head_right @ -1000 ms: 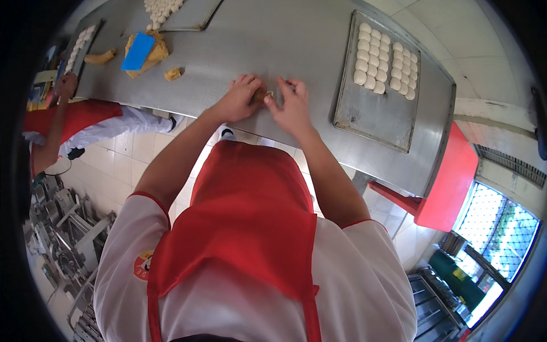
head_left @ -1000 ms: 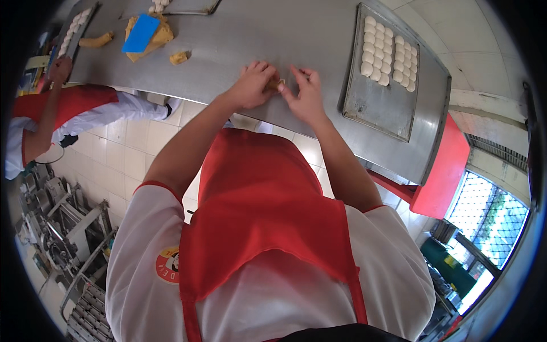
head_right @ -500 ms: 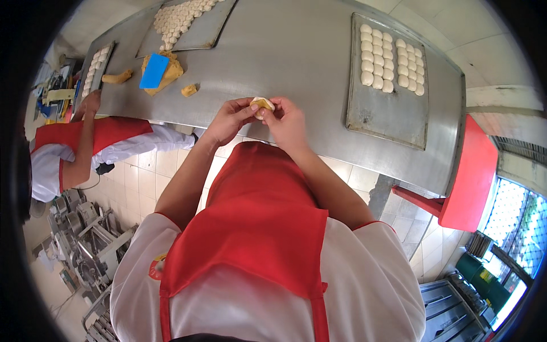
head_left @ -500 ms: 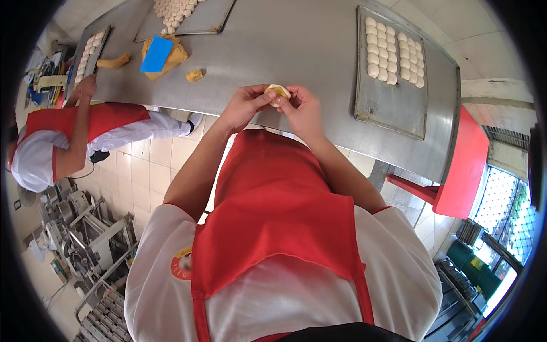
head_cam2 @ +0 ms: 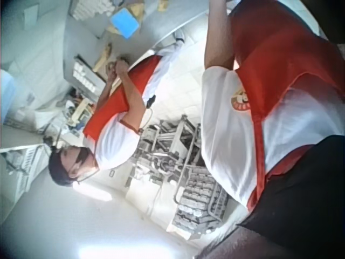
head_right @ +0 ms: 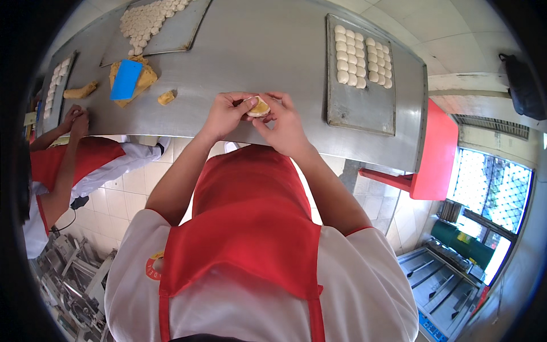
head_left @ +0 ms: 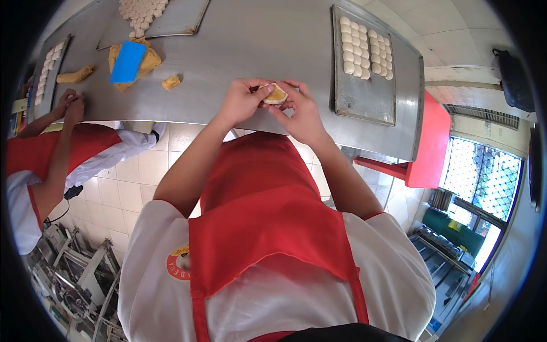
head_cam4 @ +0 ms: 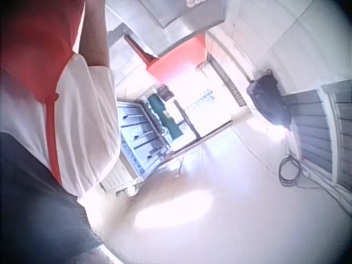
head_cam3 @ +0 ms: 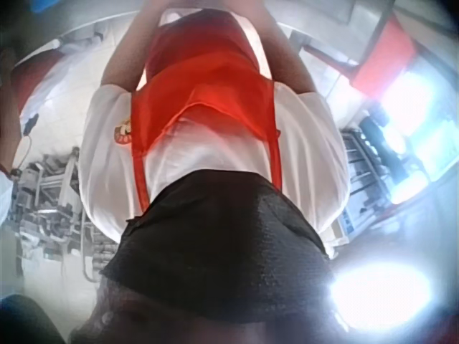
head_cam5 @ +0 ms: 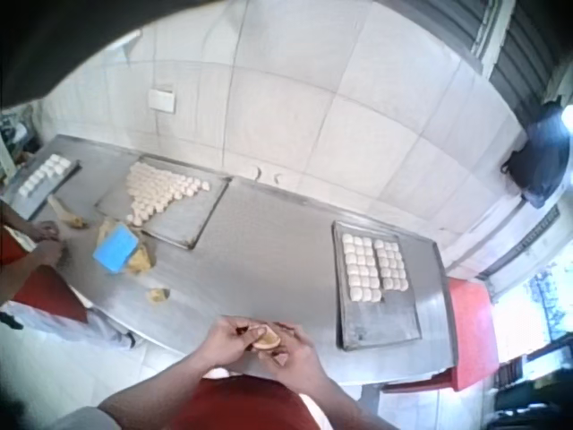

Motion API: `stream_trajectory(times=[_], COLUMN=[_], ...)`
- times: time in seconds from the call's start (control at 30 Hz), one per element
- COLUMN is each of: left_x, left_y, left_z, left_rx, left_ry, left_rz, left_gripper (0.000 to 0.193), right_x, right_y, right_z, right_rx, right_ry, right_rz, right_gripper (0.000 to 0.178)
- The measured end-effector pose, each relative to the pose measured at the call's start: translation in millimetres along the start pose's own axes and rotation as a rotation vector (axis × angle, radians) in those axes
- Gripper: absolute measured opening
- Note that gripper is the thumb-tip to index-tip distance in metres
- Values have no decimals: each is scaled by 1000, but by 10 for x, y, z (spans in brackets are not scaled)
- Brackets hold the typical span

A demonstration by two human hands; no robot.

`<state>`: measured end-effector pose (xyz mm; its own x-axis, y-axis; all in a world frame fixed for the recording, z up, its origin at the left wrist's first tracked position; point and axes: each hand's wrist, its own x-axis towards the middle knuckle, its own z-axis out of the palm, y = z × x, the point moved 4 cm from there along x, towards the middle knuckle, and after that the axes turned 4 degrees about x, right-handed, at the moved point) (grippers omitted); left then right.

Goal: The person rolls a length of yellow dough into a long rope, tears off small pieces, and shapes them into small round rolls by hand, placing each finished roll onto a metal tray alongside others.

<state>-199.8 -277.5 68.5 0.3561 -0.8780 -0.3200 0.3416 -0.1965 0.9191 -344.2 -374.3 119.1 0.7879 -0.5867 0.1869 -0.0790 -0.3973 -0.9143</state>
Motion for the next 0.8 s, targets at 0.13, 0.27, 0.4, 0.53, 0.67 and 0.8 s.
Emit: stream_trajectory(times=[0.13, 0.27, 0.4, 0.53, 0.67, 0.8], left_x=[-57, 23, 138, 180, -111, -102], left_y=[120, 162, 34, -353, -631, -747], left_z=[43, -54, -97, -6, 189, 212], left_rx=[26, 400, 831, 1100, 1123, 1104], left_ry=[-124, -45, 131, 223, 119, 44], left_rz=[109, 284, 398, 520, 598, 670], left_gripper=[32, 25, 25, 51, 82, 87], right_x=[66, 37, 66, 56, -154, -315], right_y=[118, 326, 549, 796, 820, 858], right_z=[-157, -102, 187, 525, 603, 604], right_rx=[-15, 85, -229, -341, -59, -43], right_ry=[-51, 26, 103, 241, 321, 264], right_rz=[167, 129, -36, 73, 202, 219], right_gripper=[35, 31, 24, 24, 34, 38])
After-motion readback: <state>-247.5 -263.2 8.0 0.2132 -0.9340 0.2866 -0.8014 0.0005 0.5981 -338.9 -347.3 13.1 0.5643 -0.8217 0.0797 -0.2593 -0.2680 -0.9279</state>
